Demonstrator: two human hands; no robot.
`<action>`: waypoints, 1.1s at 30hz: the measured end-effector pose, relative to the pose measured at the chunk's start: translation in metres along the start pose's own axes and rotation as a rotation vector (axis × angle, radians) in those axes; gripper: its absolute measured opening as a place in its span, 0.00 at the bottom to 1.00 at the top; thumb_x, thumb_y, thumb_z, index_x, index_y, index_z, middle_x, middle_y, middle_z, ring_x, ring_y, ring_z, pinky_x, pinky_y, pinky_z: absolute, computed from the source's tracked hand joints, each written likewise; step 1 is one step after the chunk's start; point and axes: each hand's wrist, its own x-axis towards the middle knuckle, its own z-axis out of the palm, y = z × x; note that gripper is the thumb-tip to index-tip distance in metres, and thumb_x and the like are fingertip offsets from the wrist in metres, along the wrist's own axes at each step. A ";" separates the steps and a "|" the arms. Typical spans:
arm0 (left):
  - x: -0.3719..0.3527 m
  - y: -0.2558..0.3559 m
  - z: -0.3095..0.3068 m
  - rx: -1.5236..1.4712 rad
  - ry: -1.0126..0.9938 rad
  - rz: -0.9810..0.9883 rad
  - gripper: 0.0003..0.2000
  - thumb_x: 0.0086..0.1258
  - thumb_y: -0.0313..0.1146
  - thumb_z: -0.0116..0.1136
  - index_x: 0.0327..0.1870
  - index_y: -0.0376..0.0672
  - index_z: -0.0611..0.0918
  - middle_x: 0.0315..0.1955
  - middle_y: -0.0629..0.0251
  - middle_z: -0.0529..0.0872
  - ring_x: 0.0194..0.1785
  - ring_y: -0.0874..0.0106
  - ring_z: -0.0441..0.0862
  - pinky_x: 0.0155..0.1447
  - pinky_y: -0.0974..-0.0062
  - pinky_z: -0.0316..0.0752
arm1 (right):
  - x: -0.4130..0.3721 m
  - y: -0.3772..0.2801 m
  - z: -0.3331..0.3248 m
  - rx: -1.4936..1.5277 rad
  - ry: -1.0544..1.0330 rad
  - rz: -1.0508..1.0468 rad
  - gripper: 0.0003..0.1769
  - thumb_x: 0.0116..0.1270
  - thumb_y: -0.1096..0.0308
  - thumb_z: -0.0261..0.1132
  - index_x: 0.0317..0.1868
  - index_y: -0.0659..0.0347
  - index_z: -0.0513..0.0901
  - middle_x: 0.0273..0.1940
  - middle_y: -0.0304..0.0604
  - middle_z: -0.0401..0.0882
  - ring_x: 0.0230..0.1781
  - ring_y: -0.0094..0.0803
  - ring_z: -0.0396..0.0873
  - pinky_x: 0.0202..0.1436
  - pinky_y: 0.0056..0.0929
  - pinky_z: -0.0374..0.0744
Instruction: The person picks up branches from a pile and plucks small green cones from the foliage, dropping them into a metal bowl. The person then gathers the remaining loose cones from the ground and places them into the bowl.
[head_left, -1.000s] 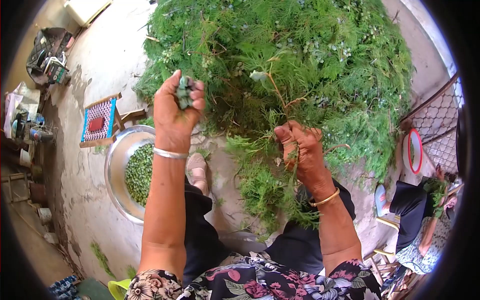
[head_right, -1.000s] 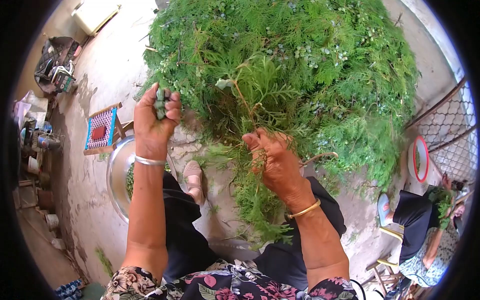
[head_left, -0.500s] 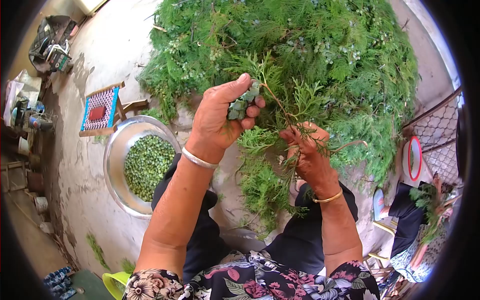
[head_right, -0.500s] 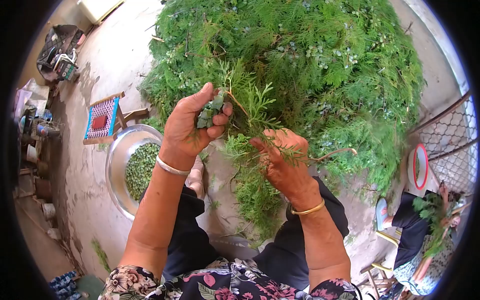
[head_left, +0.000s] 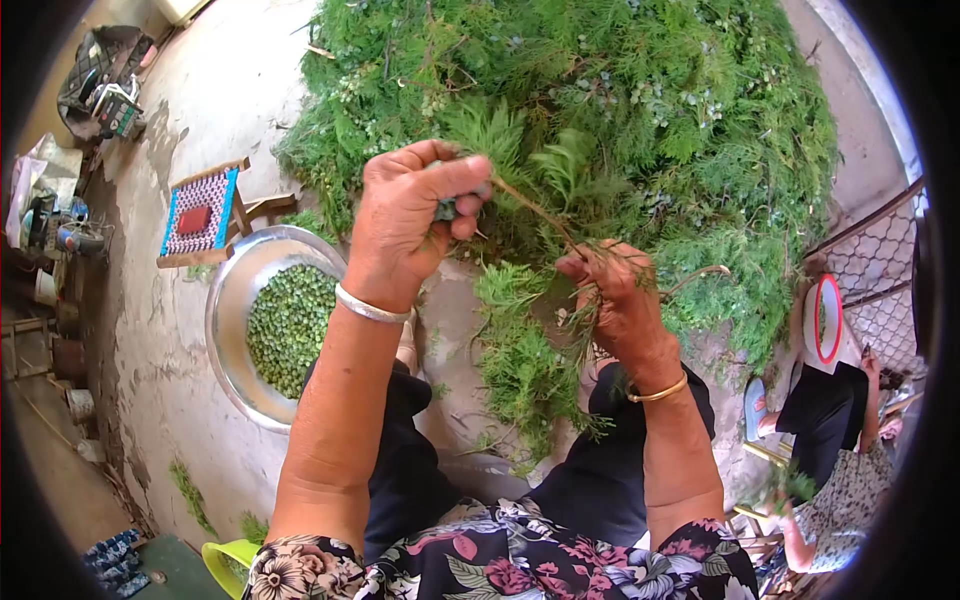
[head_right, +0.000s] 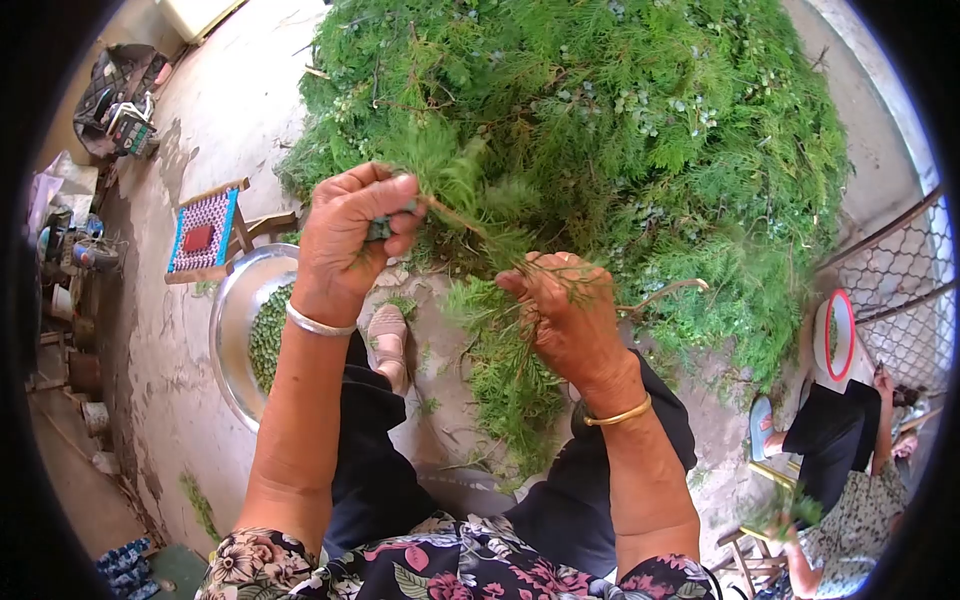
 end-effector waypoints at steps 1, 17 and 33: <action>0.001 0.003 -0.003 -0.016 0.048 0.065 0.06 0.61 0.25 0.63 0.34 0.36 0.78 0.26 0.61 0.80 0.21 0.77 0.74 0.20 0.83 0.68 | -0.003 0.002 0.000 -0.002 0.005 0.001 0.04 0.58 0.71 0.63 0.33 0.62 0.79 0.27 0.44 0.78 0.27 0.44 0.75 0.28 0.38 0.72; -0.026 0.046 -0.134 0.069 0.421 0.114 0.04 0.63 0.27 0.59 0.36 0.39 0.78 0.23 0.65 0.77 0.20 0.80 0.69 0.19 0.85 0.60 | -0.002 0.010 -0.057 1.168 0.307 0.841 0.24 0.67 0.49 0.60 0.25 0.62 0.79 0.22 0.36 0.76 0.18 0.22 0.70 0.24 0.20 0.69; -0.115 0.027 -0.343 1.830 0.659 0.074 0.20 0.55 0.26 0.47 0.50 0.30 0.79 0.43 0.42 0.83 0.45 0.52 0.82 0.51 0.66 0.74 | -0.008 0.046 -0.056 1.203 0.455 0.924 0.19 0.69 0.52 0.57 0.29 0.60 0.78 0.22 0.36 0.74 0.22 0.26 0.72 0.26 0.23 0.67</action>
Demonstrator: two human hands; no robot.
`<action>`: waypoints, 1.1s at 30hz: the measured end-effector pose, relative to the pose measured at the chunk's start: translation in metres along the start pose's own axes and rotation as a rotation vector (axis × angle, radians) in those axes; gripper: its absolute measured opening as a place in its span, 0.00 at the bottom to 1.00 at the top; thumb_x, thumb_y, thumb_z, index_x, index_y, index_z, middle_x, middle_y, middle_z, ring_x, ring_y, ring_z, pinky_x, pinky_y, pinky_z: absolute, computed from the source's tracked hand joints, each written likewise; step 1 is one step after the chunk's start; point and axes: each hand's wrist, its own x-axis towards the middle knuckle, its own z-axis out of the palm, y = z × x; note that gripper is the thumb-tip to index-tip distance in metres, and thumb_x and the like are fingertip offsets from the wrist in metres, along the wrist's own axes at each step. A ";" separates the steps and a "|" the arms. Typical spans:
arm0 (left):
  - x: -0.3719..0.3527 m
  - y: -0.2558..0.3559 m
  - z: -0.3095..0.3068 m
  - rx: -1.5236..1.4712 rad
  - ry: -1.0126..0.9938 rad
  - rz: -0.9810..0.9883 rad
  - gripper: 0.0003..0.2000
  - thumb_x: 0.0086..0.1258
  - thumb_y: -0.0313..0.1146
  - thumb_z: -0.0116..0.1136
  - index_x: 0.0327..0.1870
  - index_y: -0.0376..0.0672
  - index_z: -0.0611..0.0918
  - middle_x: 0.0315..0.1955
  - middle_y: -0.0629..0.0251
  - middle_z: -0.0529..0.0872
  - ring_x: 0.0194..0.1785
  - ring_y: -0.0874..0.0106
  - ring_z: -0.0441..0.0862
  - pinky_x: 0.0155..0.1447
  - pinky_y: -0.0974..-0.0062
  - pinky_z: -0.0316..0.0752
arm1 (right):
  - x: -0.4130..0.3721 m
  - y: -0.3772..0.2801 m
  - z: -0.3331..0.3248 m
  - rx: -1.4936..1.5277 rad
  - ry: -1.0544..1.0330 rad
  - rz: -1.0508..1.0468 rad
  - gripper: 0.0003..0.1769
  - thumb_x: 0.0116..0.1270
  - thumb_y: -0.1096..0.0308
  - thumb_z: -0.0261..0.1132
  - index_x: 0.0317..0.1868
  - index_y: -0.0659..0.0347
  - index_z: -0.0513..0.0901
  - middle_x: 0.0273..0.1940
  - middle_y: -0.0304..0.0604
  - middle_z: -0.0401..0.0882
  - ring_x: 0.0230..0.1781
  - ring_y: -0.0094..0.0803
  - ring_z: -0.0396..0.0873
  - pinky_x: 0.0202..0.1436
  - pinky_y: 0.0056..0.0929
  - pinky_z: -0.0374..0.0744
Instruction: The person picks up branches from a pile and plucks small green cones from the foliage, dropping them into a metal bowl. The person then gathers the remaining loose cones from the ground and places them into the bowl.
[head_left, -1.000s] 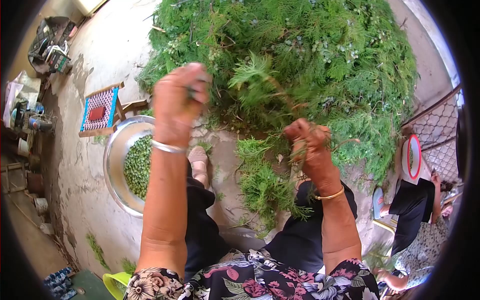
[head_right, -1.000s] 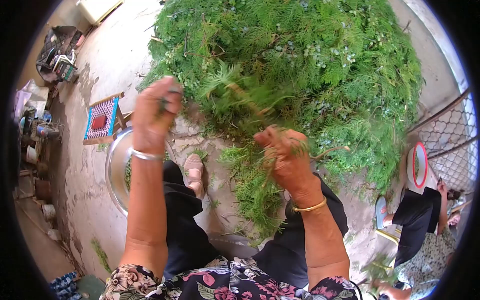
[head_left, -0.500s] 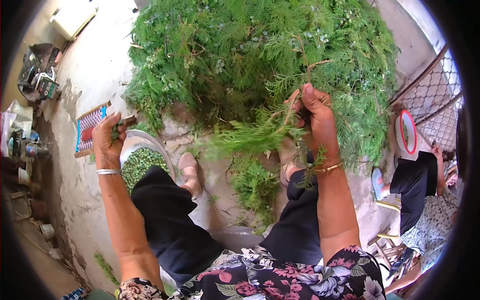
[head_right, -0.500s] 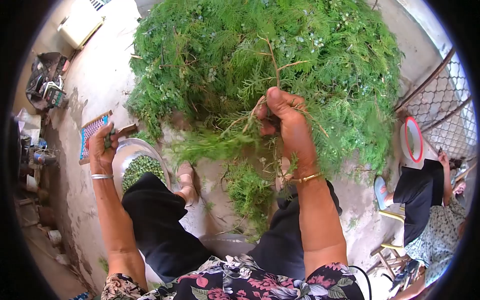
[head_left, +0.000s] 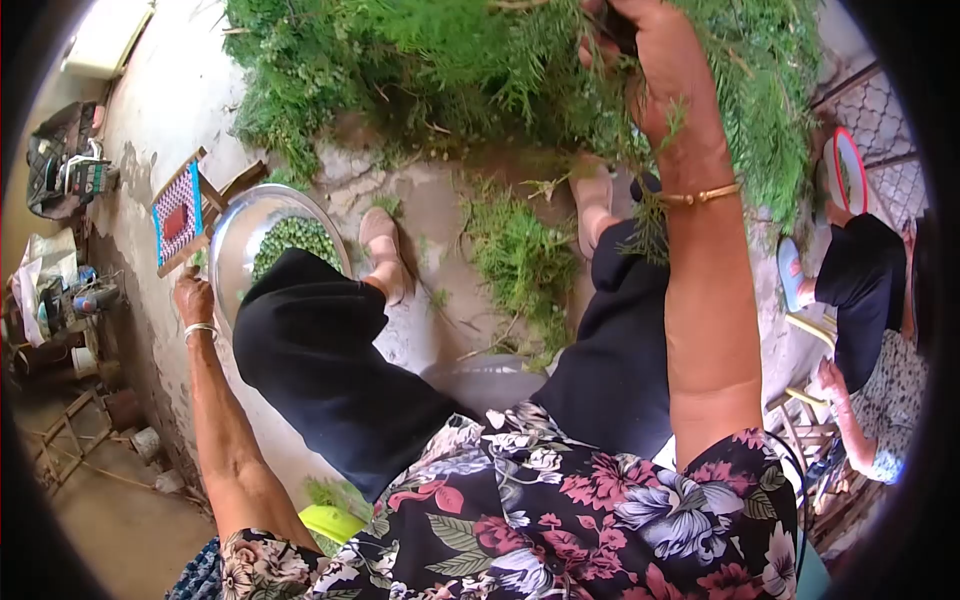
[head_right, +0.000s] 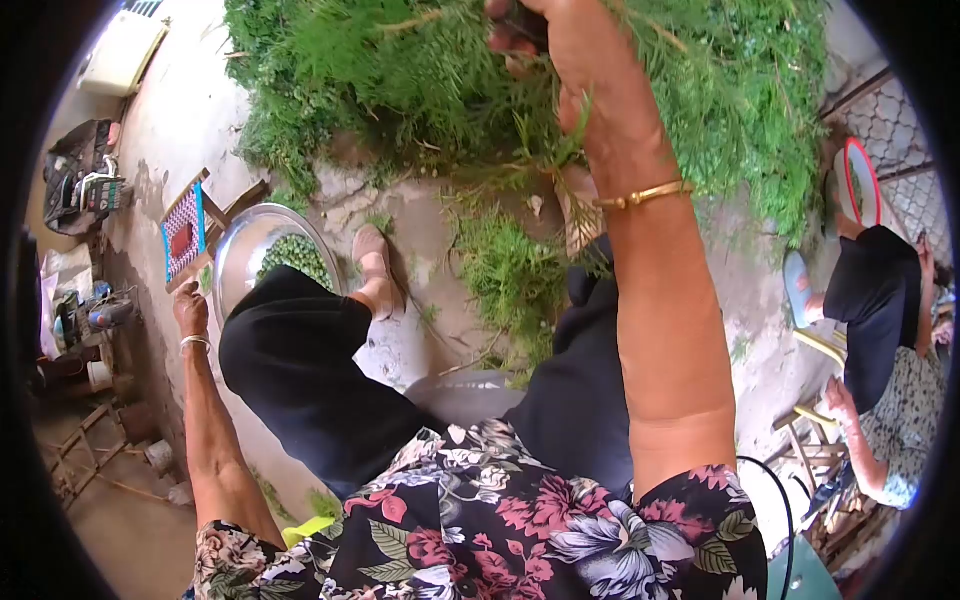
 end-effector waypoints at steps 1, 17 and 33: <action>0.009 -0.027 0.011 0.123 0.011 0.090 0.21 0.55 0.25 0.45 0.51 0.32 0.79 0.43 0.42 0.82 0.46 0.51 0.81 0.52 0.64 0.74 | 0.000 -0.003 0.002 0.003 0.007 0.014 0.19 0.69 0.52 0.57 0.29 0.60 0.78 0.22 0.36 0.74 0.22 0.26 0.72 0.26 0.23 0.67; -0.048 0.285 0.025 -0.063 -0.810 0.577 0.17 0.58 0.33 0.61 0.45 0.30 0.80 0.30 0.45 0.83 0.31 0.56 0.81 0.40 0.64 0.77 | -0.012 -0.013 0.011 -0.092 0.241 -0.193 0.11 0.68 0.62 0.59 0.35 0.62 0.77 0.31 0.40 0.79 0.29 0.30 0.77 0.38 0.28 0.73; -0.276 0.339 0.198 -0.612 -1.306 -0.098 0.09 0.58 0.29 0.59 0.27 0.28 0.80 0.23 0.49 0.83 0.25 0.64 0.83 0.30 0.68 0.78 | -0.007 -0.014 0.010 -0.109 0.177 -0.141 0.11 0.69 0.63 0.59 0.33 0.63 0.77 0.30 0.40 0.77 0.29 0.27 0.75 0.35 0.24 0.72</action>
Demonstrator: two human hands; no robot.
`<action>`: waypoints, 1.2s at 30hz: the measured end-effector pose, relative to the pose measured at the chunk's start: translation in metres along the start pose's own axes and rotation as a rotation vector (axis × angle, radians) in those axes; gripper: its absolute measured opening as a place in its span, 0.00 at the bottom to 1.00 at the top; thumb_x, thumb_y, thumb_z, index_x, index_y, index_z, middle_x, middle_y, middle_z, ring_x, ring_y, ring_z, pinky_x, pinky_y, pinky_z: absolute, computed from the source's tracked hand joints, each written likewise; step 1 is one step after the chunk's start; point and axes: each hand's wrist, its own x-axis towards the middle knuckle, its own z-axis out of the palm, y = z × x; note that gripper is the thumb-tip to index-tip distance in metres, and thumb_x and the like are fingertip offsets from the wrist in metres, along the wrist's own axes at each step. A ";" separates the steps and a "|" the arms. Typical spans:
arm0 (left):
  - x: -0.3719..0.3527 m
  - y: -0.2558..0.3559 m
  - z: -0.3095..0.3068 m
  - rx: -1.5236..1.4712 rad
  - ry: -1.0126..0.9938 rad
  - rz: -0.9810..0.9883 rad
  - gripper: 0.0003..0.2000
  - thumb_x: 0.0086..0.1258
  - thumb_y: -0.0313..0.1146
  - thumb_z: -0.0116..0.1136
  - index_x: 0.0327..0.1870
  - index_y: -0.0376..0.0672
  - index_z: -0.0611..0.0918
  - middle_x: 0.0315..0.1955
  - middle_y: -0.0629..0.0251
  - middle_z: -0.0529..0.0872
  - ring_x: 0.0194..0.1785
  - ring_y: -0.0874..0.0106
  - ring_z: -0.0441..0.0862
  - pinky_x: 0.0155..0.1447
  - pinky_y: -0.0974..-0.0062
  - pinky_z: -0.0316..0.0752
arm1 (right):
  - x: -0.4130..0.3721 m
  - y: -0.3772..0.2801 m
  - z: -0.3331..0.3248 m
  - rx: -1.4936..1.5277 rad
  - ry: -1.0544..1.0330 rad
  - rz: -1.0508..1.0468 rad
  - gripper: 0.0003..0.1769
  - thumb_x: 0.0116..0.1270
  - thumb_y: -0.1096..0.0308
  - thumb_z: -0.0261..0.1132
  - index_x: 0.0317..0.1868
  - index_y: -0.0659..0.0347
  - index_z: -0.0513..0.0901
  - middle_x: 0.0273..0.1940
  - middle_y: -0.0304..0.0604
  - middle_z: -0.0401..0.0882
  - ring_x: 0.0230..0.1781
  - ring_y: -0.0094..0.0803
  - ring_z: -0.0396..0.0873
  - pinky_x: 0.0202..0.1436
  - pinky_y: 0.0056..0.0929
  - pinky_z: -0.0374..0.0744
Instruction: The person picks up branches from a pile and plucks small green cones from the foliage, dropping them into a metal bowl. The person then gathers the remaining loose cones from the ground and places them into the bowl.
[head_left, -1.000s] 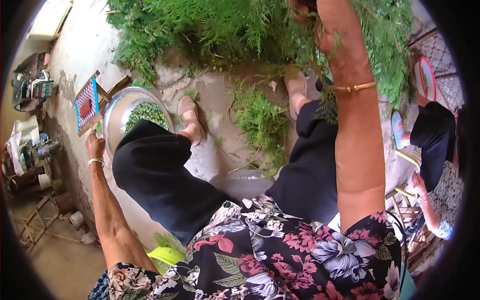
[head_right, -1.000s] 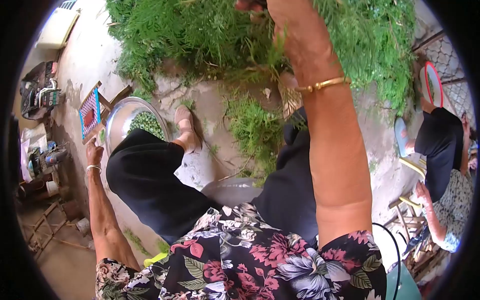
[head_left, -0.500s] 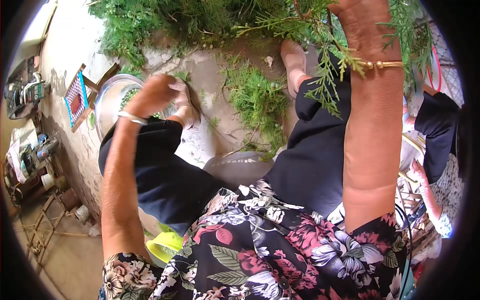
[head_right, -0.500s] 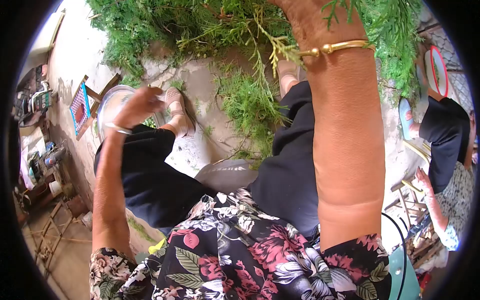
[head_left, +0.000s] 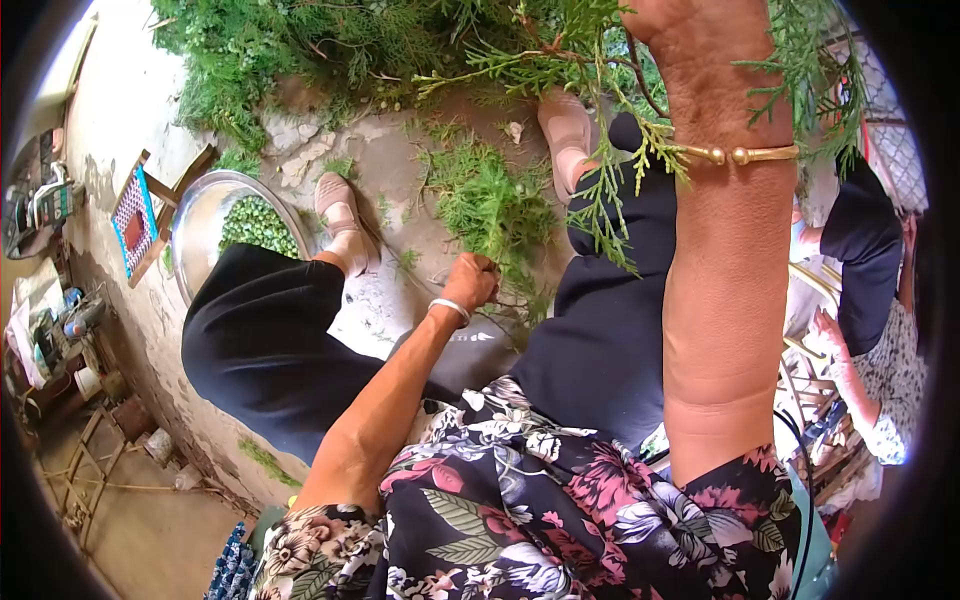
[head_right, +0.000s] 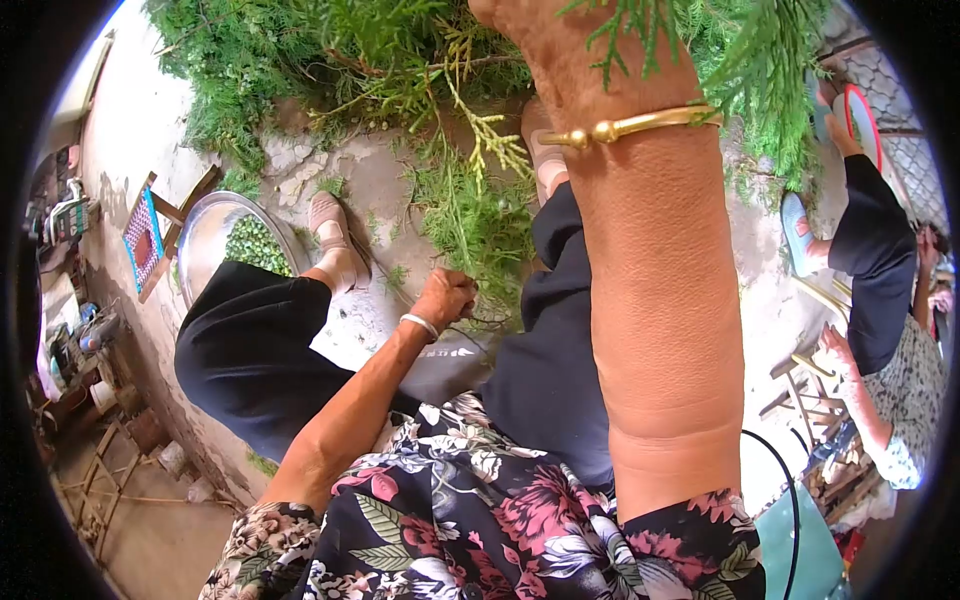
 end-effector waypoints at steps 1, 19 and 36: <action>-0.009 0.010 -0.010 -0.102 0.006 0.009 0.06 0.59 0.26 0.57 0.29 0.29 0.81 0.22 0.56 0.81 0.24 0.71 0.80 0.27 0.74 0.76 | 0.003 0.003 -0.002 0.005 -0.003 -0.008 0.11 0.69 0.63 0.59 0.33 0.63 0.77 0.30 0.40 0.77 0.29 0.27 0.75 0.35 0.24 0.72; -0.162 0.199 -0.273 -0.872 0.615 1.133 0.08 0.66 0.21 0.53 0.44 0.27 0.77 0.30 0.56 0.82 0.31 0.69 0.80 0.38 0.76 0.76 | 0.006 0.027 0.003 -0.078 0.148 -0.024 0.09 0.65 0.65 0.63 0.37 0.62 0.81 0.30 0.37 0.80 0.33 0.22 0.76 0.34 0.22 0.71; -0.135 0.214 -0.179 -0.977 0.350 0.950 0.09 0.68 0.23 0.54 0.47 0.32 0.80 0.32 0.65 0.84 0.34 0.78 0.80 0.40 0.81 0.74 | -0.044 0.032 0.075 0.242 -0.489 0.312 0.20 0.57 0.68 0.71 0.49 0.64 0.79 0.43 0.38 0.81 0.46 0.25 0.77 0.55 0.27 0.73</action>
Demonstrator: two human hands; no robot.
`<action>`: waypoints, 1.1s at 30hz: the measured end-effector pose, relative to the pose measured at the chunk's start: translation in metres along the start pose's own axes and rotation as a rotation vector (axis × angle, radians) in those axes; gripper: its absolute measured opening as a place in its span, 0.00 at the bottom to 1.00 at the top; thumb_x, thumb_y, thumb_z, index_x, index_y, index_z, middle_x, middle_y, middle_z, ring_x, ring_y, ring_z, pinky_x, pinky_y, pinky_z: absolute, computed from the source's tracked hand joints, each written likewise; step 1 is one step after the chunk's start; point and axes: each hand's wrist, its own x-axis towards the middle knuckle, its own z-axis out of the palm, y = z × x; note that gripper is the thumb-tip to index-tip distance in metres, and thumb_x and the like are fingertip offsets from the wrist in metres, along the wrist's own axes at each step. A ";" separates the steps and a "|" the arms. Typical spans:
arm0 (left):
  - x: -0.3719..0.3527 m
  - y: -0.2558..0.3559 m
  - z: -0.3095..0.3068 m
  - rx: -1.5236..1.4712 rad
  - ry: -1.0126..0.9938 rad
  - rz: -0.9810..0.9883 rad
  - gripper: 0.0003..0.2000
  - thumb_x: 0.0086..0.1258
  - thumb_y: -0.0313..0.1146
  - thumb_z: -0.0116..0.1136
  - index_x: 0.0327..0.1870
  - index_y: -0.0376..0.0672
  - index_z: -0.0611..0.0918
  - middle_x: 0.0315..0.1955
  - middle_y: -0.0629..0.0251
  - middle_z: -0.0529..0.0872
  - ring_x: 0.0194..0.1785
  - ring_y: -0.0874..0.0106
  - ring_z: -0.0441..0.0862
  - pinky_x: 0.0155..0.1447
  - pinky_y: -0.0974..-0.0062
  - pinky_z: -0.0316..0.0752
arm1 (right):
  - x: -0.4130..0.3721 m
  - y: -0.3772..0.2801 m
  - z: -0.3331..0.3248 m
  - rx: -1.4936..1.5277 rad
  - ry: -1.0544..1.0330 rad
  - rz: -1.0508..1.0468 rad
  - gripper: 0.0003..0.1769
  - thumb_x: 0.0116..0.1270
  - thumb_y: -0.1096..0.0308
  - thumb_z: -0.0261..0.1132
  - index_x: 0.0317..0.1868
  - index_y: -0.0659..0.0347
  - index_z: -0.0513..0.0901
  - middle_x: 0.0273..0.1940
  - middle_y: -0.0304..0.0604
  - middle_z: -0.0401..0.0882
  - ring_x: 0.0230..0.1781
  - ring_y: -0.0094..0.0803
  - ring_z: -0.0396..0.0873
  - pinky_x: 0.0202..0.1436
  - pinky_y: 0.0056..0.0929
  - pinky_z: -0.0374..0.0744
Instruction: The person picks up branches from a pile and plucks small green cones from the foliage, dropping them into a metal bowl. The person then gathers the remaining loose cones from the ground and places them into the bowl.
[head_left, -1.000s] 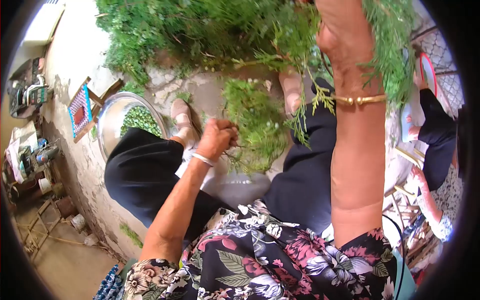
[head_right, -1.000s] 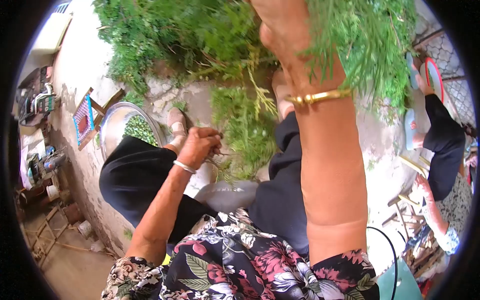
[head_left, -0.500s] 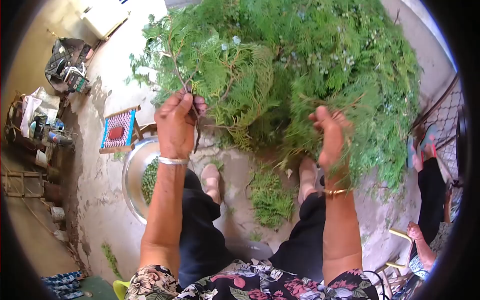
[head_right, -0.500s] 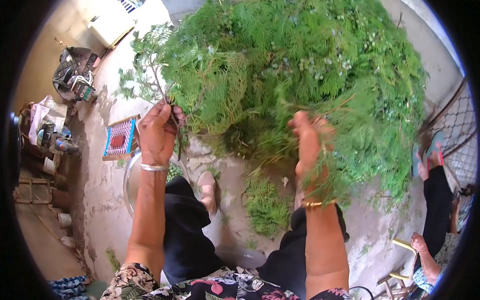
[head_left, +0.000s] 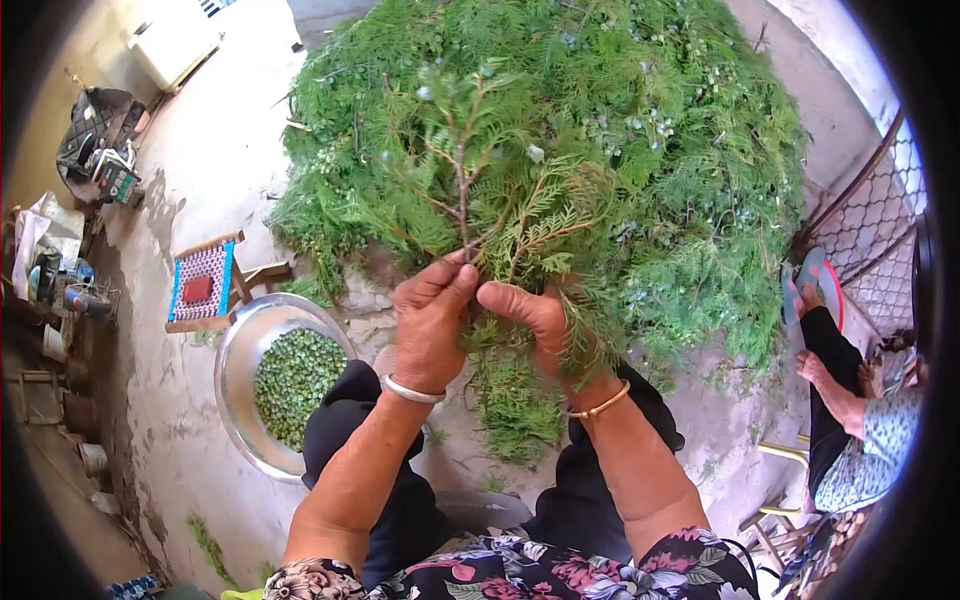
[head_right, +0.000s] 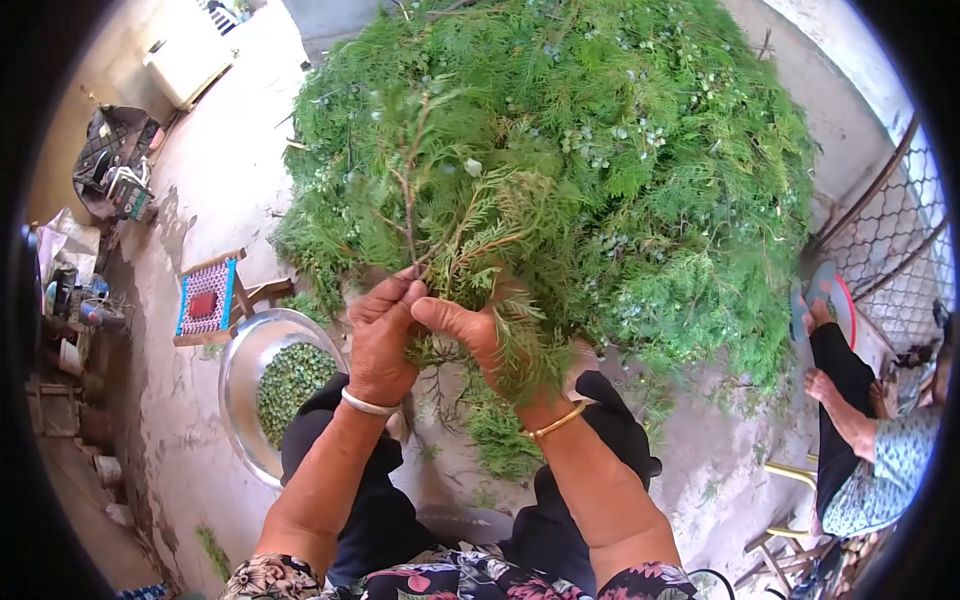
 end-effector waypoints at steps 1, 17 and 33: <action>-0.001 -0.004 0.001 0.029 -0.031 0.019 0.09 0.67 0.22 0.54 0.47 0.32 0.80 0.31 0.66 0.84 0.35 0.80 0.79 0.40 0.83 0.73 | 0.000 -0.001 -0.001 -0.059 0.004 0.025 0.18 0.58 0.69 0.69 0.49 0.64 0.80 0.44 0.39 0.81 0.46 0.25 0.77 0.55 0.26 0.73; -0.012 -0.018 0.004 0.962 -0.239 0.619 0.06 0.55 0.16 0.58 0.32 0.36 0.79 0.24 0.56 0.82 0.28 0.60 0.81 0.31 0.70 0.72 | -0.001 0.003 -0.015 -0.416 -0.025 -0.038 0.19 0.66 0.55 0.63 0.44 0.64 0.83 0.40 0.39 0.83 0.39 0.24 0.77 0.48 0.27 0.75; -0.007 0.051 -0.005 0.867 -0.110 0.782 0.11 0.58 0.27 0.66 0.40 0.31 0.81 0.30 0.58 0.84 0.32 0.74 0.82 0.37 0.79 0.76 | 0.002 0.012 -0.017 -0.994 0.144 -0.307 0.12 0.65 0.63 0.64 0.42 0.63 0.82 0.36 0.38 0.83 0.35 0.27 0.79 0.39 0.28 0.76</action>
